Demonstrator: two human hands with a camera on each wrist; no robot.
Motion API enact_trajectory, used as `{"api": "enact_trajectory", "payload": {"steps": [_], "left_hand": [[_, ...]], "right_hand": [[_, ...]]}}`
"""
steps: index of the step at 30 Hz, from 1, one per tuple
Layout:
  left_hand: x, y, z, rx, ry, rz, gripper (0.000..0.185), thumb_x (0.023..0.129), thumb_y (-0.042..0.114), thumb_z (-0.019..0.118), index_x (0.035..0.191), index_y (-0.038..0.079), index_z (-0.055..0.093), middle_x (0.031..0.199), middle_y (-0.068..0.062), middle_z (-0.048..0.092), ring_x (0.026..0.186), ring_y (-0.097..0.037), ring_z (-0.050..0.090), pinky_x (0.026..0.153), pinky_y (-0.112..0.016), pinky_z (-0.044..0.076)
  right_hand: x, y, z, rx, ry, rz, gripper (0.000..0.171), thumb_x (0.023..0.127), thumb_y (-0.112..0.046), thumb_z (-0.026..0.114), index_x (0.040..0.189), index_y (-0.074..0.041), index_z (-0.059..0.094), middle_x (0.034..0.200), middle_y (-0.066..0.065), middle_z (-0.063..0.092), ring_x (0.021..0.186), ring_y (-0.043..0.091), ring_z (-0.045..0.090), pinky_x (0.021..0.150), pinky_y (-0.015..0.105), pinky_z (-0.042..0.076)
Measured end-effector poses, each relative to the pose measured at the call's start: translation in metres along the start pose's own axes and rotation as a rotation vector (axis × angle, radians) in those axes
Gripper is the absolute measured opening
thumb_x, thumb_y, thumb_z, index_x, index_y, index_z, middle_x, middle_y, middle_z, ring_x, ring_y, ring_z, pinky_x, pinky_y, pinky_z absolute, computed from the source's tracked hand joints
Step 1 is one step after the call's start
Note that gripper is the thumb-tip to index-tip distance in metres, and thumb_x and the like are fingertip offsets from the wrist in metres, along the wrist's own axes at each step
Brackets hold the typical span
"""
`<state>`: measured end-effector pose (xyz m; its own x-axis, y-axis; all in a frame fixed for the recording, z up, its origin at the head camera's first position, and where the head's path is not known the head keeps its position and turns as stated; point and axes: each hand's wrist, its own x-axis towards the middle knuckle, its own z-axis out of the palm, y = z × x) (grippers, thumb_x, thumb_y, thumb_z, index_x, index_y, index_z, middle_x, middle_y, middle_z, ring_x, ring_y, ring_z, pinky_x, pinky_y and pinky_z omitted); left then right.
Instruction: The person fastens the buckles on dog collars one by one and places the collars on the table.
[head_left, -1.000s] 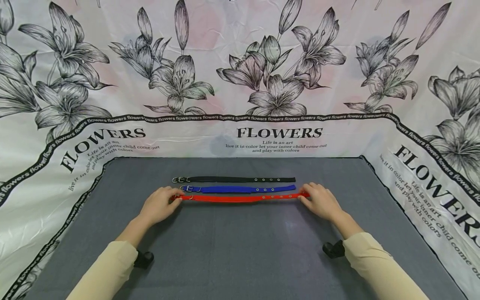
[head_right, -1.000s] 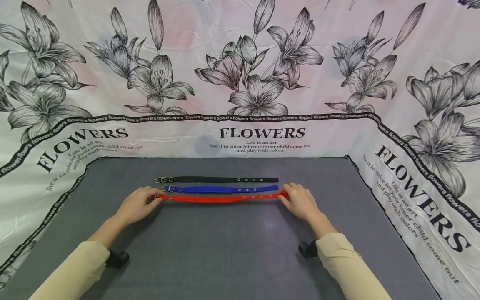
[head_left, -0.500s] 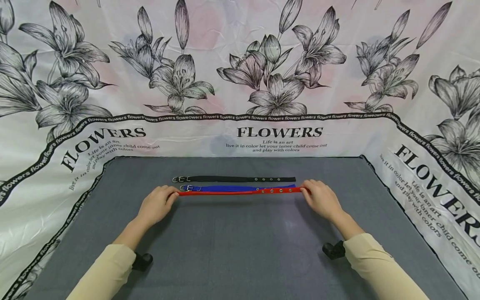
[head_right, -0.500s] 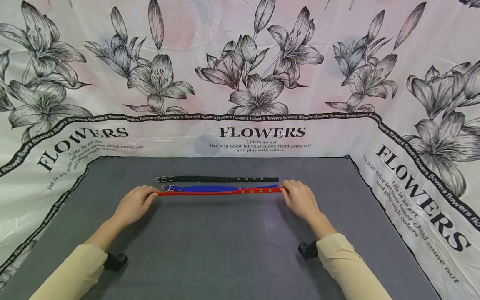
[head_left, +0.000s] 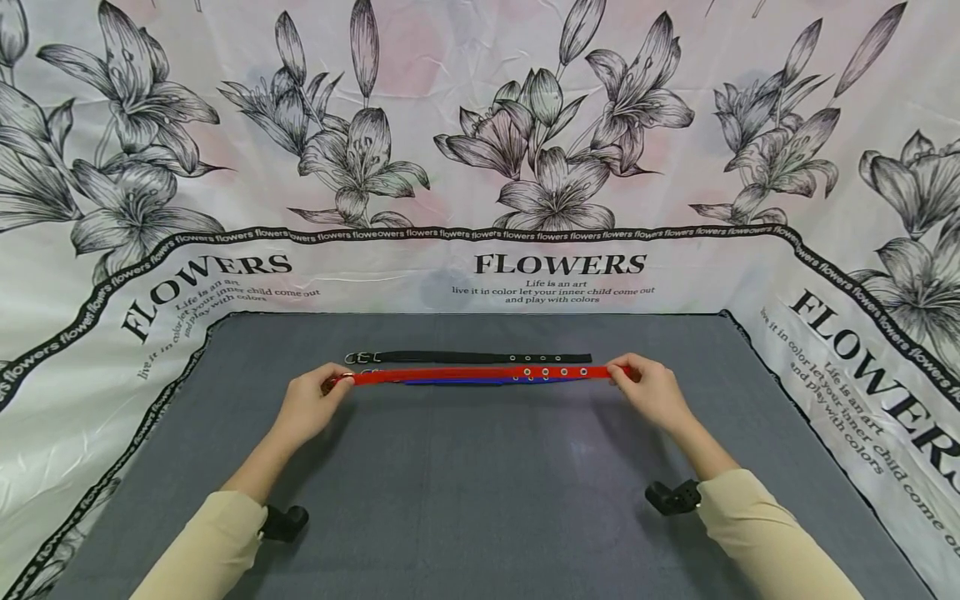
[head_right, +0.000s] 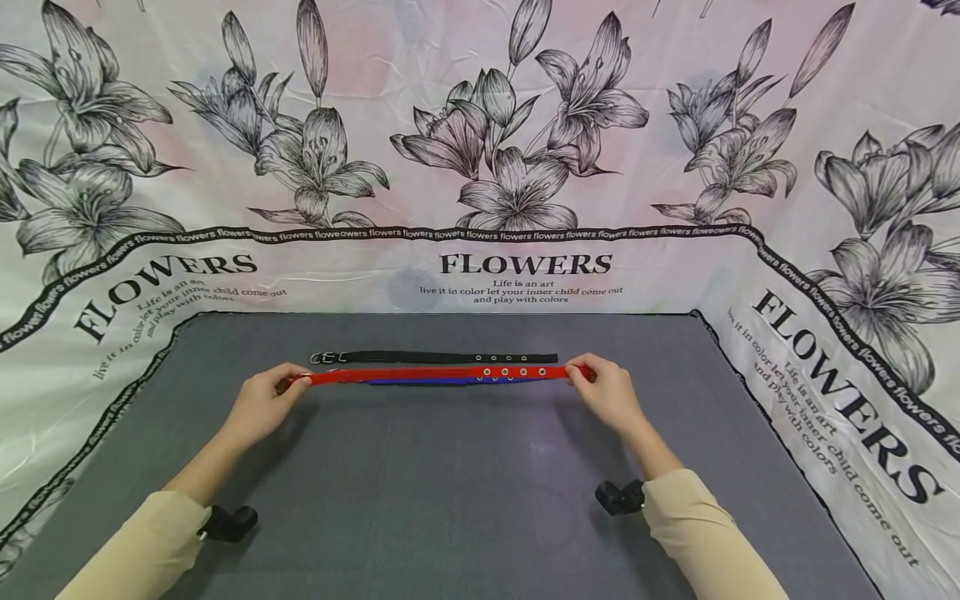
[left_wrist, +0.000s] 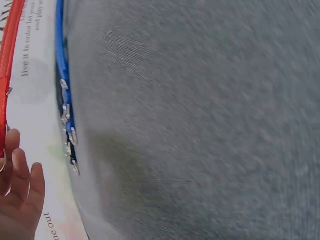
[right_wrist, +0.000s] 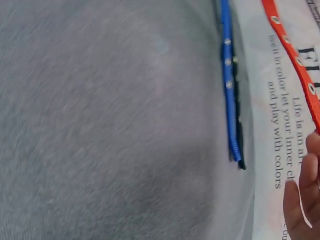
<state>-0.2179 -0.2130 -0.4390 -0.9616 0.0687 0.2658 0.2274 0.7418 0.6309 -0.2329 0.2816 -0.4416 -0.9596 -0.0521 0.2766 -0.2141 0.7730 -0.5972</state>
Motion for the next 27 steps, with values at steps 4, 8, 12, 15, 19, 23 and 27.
{"api": "enact_trajectory", "payload": {"steps": [4, 8, 12, 15, 19, 23, 27], "left_hand": [[0.000, 0.005, -0.005, -0.095, 0.023, -0.048, 0.018, 0.092, 0.024, 0.057, 0.101, 0.010, 0.065, 0.078, -0.005, 0.064, 0.066, -0.017, 0.052, 0.055, -0.026, 0.043], [0.000, 0.012, -0.008, -0.189, 0.020, -0.117, 0.027, 0.093, 0.033, 0.055, 0.106, 0.011, 0.065, 0.086, -0.013, 0.067, 0.072, -0.024, 0.058, 0.055, -0.026, 0.045], [0.000, 0.017, -0.011, -0.306, 0.010, -0.180, 0.035, 0.091, 0.037, 0.055, 0.113, 0.011, 0.064, 0.088, -0.014, 0.066, 0.074, -0.022, 0.060, 0.059, -0.026, 0.049], [0.000, 0.021, -0.012, -0.400, -0.001, -0.227, 0.038, 0.090, 0.037, 0.057, 0.117, 0.010, 0.062, 0.086, -0.008, 0.065, 0.074, -0.019, 0.059, 0.067, -0.028, 0.052], [-0.001, 0.028, -0.013, -0.492, -0.017, -0.282, 0.041, 0.089, 0.036, 0.060, 0.119, 0.009, 0.060, 0.082, 0.001, 0.064, 0.077, -0.022, 0.059, 0.072, -0.029, 0.053], [-0.002, 0.034, -0.013, -0.550, -0.025, -0.282, 0.042, 0.087, 0.034, 0.063, 0.120, 0.008, 0.059, 0.081, 0.002, 0.063, 0.075, -0.024, 0.059, 0.073, -0.031, 0.052], [-0.002, 0.037, -0.012, -0.591, -0.025, -0.263, 0.038, 0.085, 0.030, 0.066, 0.118, 0.011, 0.060, 0.077, 0.004, 0.058, 0.073, -0.024, 0.059, 0.072, -0.033, 0.051]], "right_hand": [[0.009, 0.026, 0.006, 0.182, -0.036, 0.079, 0.036, 0.089, -0.047, 0.054, 0.101, -0.015, 0.064, 0.083, 0.006, 0.067, 0.073, 0.016, 0.062, 0.053, 0.032, 0.051], [0.005, 0.002, -0.007, 0.362, -0.071, 0.148, 0.039, 0.093, -0.037, 0.053, 0.110, -0.003, 0.061, 0.093, 0.017, 0.065, 0.080, 0.019, 0.064, 0.070, 0.024, 0.054], [-0.002, -0.031, -0.021, 0.428, -0.079, 0.187, 0.043, 0.095, -0.035, 0.050, 0.115, 0.002, 0.057, 0.099, 0.023, 0.062, 0.076, 0.008, 0.061, 0.074, 0.025, 0.054], [-0.002, -0.033, -0.021, 0.459, -0.089, 0.184, 0.044, 0.094, -0.036, 0.050, 0.118, 0.002, 0.055, 0.099, 0.022, 0.061, 0.074, 0.004, 0.060, 0.075, 0.028, 0.054], [-0.002, -0.037, -0.022, 0.481, -0.106, 0.173, 0.045, 0.094, -0.036, 0.051, 0.120, 0.001, 0.054, 0.097, 0.014, 0.062, 0.076, 0.005, 0.061, 0.074, 0.025, 0.053], [-0.003, -0.042, -0.023, 0.497, -0.131, 0.168, 0.045, 0.092, -0.035, 0.054, 0.122, -0.001, 0.052, 0.095, 0.004, 0.061, 0.080, 0.007, 0.061, 0.073, 0.023, 0.053], [-0.003, -0.047, -0.023, 0.502, -0.148, 0.154, 0.045, 0.090, -0.033, 0.058, 0.123, -0.004, 0.051, 0.095, 0.004, 0.060, 0.082, 0.007, 0.060, 0.074, 0.021, 0.052]]}}
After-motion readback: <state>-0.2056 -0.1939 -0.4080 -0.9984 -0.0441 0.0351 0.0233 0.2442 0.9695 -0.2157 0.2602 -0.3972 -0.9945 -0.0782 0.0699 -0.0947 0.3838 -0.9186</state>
